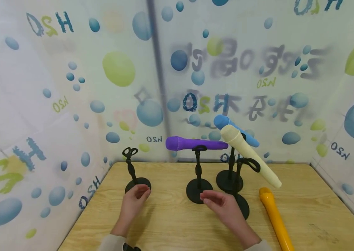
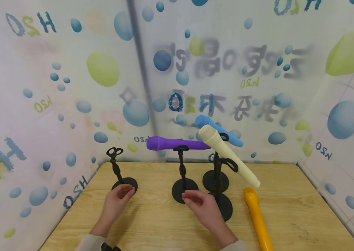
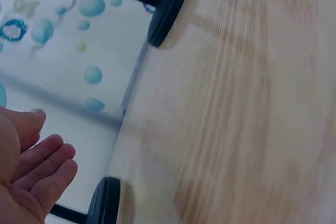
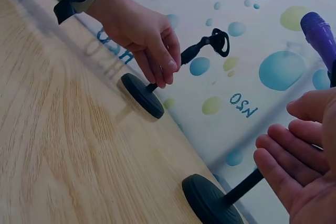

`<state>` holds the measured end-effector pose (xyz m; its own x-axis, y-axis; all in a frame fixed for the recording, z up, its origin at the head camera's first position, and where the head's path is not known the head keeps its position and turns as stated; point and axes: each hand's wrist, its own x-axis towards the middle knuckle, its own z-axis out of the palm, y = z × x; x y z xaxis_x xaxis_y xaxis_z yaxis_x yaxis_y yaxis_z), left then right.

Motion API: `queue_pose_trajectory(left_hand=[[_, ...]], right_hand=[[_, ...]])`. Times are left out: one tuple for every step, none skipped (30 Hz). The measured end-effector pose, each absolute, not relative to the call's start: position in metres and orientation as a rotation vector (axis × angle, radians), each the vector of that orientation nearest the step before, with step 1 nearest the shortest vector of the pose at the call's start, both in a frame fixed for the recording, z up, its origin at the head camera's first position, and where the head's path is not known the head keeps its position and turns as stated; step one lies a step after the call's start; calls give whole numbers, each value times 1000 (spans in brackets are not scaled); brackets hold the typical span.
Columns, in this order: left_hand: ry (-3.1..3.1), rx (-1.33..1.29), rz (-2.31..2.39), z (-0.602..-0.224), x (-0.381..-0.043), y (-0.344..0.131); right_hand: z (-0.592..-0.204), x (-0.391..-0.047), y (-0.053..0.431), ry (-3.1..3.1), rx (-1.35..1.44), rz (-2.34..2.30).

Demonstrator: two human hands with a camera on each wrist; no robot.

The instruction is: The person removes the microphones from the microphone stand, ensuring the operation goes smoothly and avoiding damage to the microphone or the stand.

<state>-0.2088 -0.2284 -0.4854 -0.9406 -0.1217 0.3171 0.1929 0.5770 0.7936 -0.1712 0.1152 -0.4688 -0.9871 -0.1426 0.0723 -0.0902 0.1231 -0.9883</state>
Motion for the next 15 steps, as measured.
queue_pose_trajectory(left_hand=[[-2480,-89,-1320,-485,-209,-223],[-2486,-121,-1332,-485,-209,-218],[-2491,-156,-1342,-484,-209,-213],[-2494,-188,-1354,-484,-209,-208],[-2497,-215,-1366,-483,-209,-203],[-2500,-241,-1377,-483,-210,-198],[-2502,-266,-1389,-482,-210,-192],[-2504,-292,-1393,-482,-211,-187],[-2505,-313,-1409,-482,-212,-181],[-2507,-331,-1424,-482,-214,-176],[-2510,-354,-1434,-482,-215,-170],[-2513,-376,-1440,-482,-216,-165],[-2514,-397,-1447,-482,-217,-160],[-2514,-417,-1456,-483,-219,-156],[-2510,-434,-1468,-483,-220,-151]], right_hand=[[-468,-170,118,2336,-227,-2036],[-468,-169,120,2347,-215,-2031],[-468,-168,123,2362,-202,-2024],[-468,-168,126,2369,-192,-2021],[-468,-167,129,2375,-186,-2021],[-468,-166,132,2381,-182,-2021],[-468,-165,135,2382,-178,-2025],[-469,-164,138,2385,-183,-2028],[-469,-163,141,2382,-181,-2033],[-470,-162,144,2378,-177,-2037],[-470,-160,147,2377,-171,-2040],[-470,-159,149,2378,-162,-2037],[-471,-157,152,2373,-156,-2039],[-471,-156,155,2367,-152,-2042],[-471,-154,157,2366,-139,-2041]])
